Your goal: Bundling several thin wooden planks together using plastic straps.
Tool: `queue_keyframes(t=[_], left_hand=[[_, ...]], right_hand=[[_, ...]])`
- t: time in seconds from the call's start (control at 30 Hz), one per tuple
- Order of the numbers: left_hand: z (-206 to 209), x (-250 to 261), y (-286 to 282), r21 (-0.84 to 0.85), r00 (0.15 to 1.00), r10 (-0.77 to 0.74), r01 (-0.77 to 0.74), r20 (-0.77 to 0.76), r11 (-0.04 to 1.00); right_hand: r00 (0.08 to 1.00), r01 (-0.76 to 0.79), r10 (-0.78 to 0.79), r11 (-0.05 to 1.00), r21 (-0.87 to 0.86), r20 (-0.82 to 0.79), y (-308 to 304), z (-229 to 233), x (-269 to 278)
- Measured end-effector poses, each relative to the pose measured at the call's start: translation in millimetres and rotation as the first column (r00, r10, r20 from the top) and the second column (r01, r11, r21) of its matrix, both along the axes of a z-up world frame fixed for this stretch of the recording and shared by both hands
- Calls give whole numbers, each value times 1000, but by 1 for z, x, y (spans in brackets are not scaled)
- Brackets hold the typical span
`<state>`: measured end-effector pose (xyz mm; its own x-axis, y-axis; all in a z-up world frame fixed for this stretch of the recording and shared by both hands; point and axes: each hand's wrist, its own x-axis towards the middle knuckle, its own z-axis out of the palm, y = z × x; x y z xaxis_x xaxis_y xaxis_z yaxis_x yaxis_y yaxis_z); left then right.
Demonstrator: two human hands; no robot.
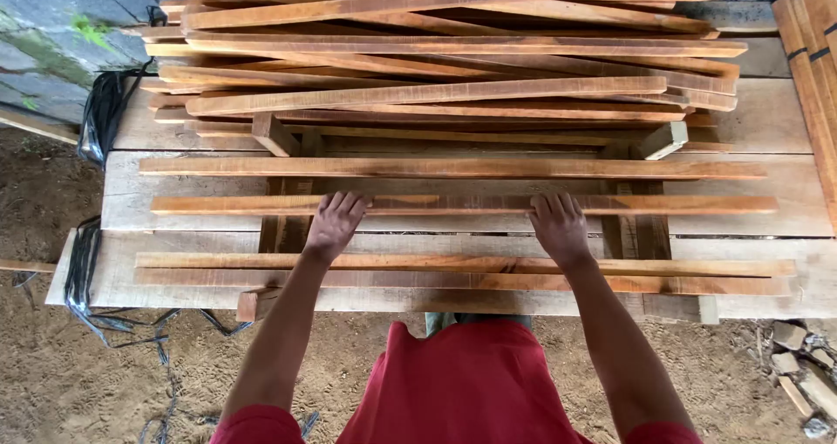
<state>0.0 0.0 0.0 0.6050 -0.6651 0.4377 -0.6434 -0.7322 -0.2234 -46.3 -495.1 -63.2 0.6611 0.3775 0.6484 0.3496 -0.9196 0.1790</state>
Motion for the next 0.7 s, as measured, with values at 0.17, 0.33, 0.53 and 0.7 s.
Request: queue_keyframes(t=[0.17, 0.33, 0.53, 0.7], left_hand=[[-11, 37, -7, 51, 988, 117, -113, -102, 992], [7, 52, -5, 21, 983, 44, -41, -181, 999], [12, 77, -16, -21, 949, 67, -77, -308, 997], [-20, 99, -14, 58, 985, 67, -59, -159, 997]], right_hand=[[995, 17, -15, 1000, 16, -96, 3, 28, 33], [986, 4, -6, 1000, -13, -170, -1, 45, 47], [796, 117, -146, 989, -88, -588, 10, 79, 58], [981, 34, -51, 995, -94, -186, -12, 20, 82]])
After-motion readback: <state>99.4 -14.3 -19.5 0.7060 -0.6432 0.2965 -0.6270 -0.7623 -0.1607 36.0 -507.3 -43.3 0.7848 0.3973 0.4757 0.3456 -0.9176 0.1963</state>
